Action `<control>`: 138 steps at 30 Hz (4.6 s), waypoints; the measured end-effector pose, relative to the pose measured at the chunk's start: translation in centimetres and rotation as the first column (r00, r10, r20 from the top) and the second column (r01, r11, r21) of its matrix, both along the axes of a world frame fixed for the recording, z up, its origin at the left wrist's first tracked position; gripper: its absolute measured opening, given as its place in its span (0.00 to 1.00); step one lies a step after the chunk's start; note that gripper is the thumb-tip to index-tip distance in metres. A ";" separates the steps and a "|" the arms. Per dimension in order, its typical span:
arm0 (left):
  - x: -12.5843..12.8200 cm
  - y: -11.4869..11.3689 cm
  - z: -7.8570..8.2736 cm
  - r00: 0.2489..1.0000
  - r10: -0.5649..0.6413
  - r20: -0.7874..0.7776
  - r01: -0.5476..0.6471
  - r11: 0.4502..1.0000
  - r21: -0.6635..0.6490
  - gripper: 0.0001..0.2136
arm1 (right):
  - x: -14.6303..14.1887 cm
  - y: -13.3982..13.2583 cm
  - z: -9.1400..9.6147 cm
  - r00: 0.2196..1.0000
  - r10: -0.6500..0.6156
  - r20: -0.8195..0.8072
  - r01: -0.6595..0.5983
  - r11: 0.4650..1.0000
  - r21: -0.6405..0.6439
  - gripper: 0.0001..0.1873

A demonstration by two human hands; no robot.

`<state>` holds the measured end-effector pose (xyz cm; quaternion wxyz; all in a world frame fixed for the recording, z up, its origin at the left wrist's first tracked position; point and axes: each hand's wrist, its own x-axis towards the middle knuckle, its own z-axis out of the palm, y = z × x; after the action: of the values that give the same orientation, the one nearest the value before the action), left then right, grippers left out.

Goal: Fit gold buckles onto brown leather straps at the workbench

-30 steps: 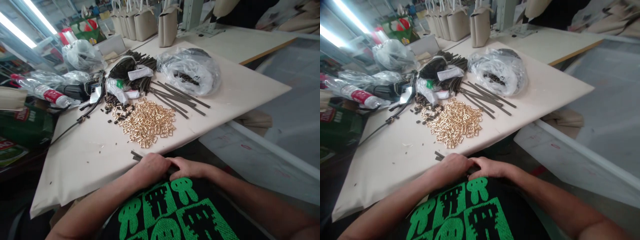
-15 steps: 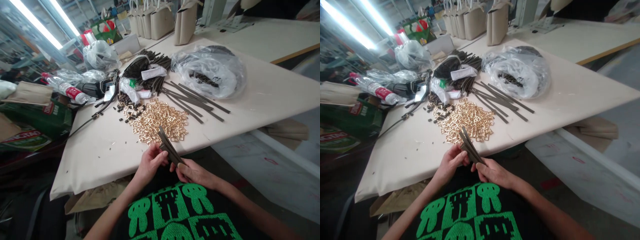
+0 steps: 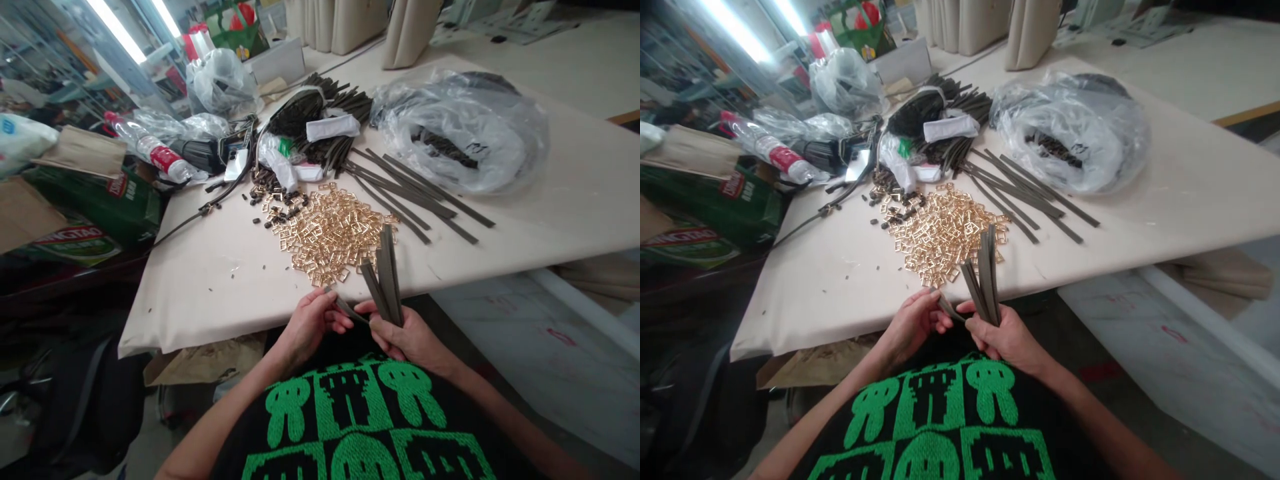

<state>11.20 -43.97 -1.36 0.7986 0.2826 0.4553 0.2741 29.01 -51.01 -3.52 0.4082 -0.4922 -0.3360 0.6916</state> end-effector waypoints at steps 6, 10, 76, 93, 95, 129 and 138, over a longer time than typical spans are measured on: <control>0.1 -0.1 0.1 0.999 -0.044 -0.016 0.044 0.999 0.007 0.15 | 0.0 0.2 0.5 0.999 -0.021 0.050 0.022 0.999 -0.028 0.22; 0.2 -0.2 0.0 0.995 -0.090 -0.039 0.091 0.996 0.022 0.15 | 0.2 0.3 0.5 0.999 0.020 -0.035 -0.020 1.000 -0.002 0.20; -0.9 -0.1 -2.9 0.879 -0.034 -0.476 0.427 0.500 0.753 0.10 | -1.1 -0.4 -3.7 0.990 -0.135 -0.044 0.135 0.991 0.002 0.29; -1.4 1.1 -2.1 0.777 0.360 -0.517 0.371 0.402 0.837 0.08 | -0.8 -0.3 -1.9 0.972 -0.082 -0.218 0.092 0.995 0.035 0.23; -2.2 1.4 -1.0 0.805 0.260 -0.533 0.335 0.542 0.771 0.09 | -0.3 -0.3 -1.1 0.966 -0.096 -0.240 0.106 0.994 0.031 0.22; 8.5 15.7 6.2 0.947 -0.041 -0.320 0.288 0.555 0.781 0.15 | 12.5 8.1 6.9 0.803 -0.152 0.576 0.051 0.981 0.188 0.23; 6.0 5.6 3.2 0.961 -0.238 -0.143 0.278 0.806 0.523 0.16 | 4.1 2.3 2.5 0.978 0.185 0.097 -0.189 0.982 0.032 0.34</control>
<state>17.20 -38.42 1.87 0.7004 0.5635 0.3453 0.2695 33.14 -48.68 -0.99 0.3353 -0.4819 -0.4136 0.6959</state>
